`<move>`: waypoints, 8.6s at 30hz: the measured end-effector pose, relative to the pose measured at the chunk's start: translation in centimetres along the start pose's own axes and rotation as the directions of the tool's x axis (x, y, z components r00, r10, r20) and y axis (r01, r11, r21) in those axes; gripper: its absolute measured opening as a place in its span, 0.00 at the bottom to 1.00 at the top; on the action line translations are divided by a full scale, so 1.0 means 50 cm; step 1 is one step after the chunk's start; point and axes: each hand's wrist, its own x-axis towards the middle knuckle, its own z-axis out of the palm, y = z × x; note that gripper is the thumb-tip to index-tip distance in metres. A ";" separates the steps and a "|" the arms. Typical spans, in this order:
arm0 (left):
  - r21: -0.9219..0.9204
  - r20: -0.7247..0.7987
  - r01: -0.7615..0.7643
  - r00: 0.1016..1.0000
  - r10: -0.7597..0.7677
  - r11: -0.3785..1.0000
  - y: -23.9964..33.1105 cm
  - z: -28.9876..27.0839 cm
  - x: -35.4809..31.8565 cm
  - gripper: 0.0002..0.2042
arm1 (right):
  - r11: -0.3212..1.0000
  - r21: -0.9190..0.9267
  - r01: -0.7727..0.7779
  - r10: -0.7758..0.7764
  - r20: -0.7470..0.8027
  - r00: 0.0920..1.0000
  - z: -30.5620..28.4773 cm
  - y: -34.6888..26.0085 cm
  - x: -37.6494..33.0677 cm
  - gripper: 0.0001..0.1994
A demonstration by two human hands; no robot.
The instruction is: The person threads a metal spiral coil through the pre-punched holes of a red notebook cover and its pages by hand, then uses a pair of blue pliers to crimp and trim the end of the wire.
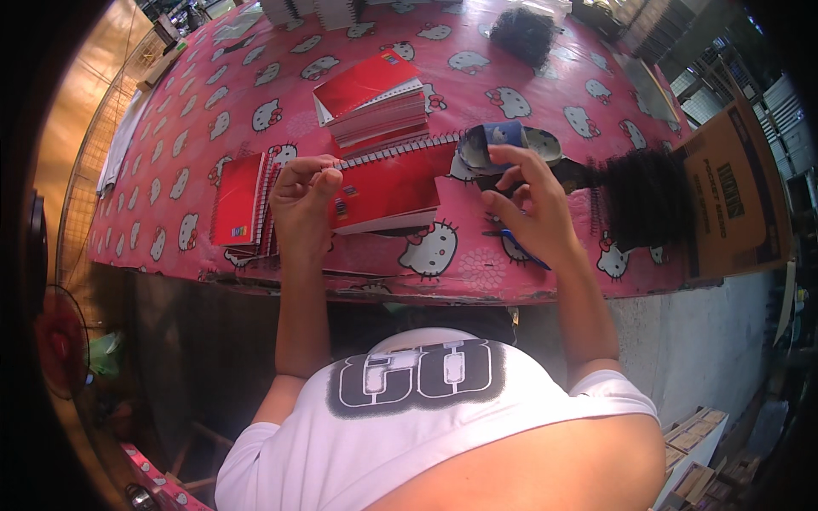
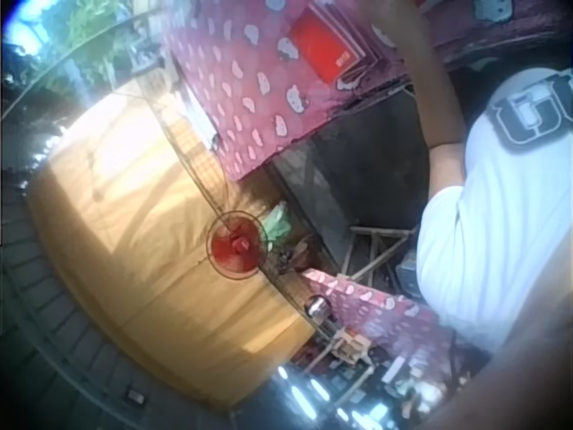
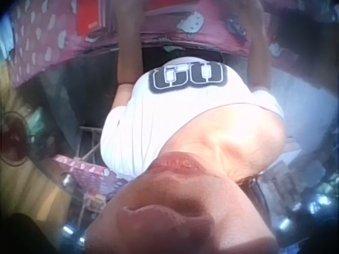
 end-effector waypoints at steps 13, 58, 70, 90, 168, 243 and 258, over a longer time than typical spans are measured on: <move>0.362 0.111 -0.462 0.884 0.454 0.810 0.055 0.053 0.007 0.13 | 0.621 -0.761 0.187 -0.103 0.157 0.982 -0.009 0.116 -0.146 0.23; 0.803 0.577 -0.596 0.787 -0.219 -0.025 0.147 -0.326 0.195 0.25 | 0.939 -0.129 0.319 -0.273 0.283 0.919 0.093 -0.120 -0.029 0.30; 0.180 -0.100 0.827 0.554 -0.827 0.532 0.183 -0.429 0.151 0.34 | 0.285 0.517 -0.807 0.426 0.685 0.590 0.553 -0.143 0.091 0.50; 0.546 0.539 -0.092 0.800 -0.265 0.832 0.154 -0.234 -0.190 0.28 | 0.625 0.773 0.107 -0.199 0.026 0.980 0.306 -0.161 -0.139 0.64; -0.058 0.982 0.317 0.191 -0.004 0.947 -0.250 0.242 -0.062 0.73 | 0.980 -0.146 -0.138 0.057 -0.455 0.889 0.155 0.057 -0.350 0.73; 0.206 -0.116 0.812 0.574 -0.810 0.546 0.231 -0.487 0.171 0.23 | 0.755 0.502 -0.421 0.125 0.520 0.845 0.567 -0.181 0.136 0.53; 0.524 -0.296 0.738 0.626 -0.722 0.426 0.241 -0.505 0.199 0.41 | 0.448 0.730 -0.516 0.055 0.554 0.831 0.406 -0.271 0.051 0.31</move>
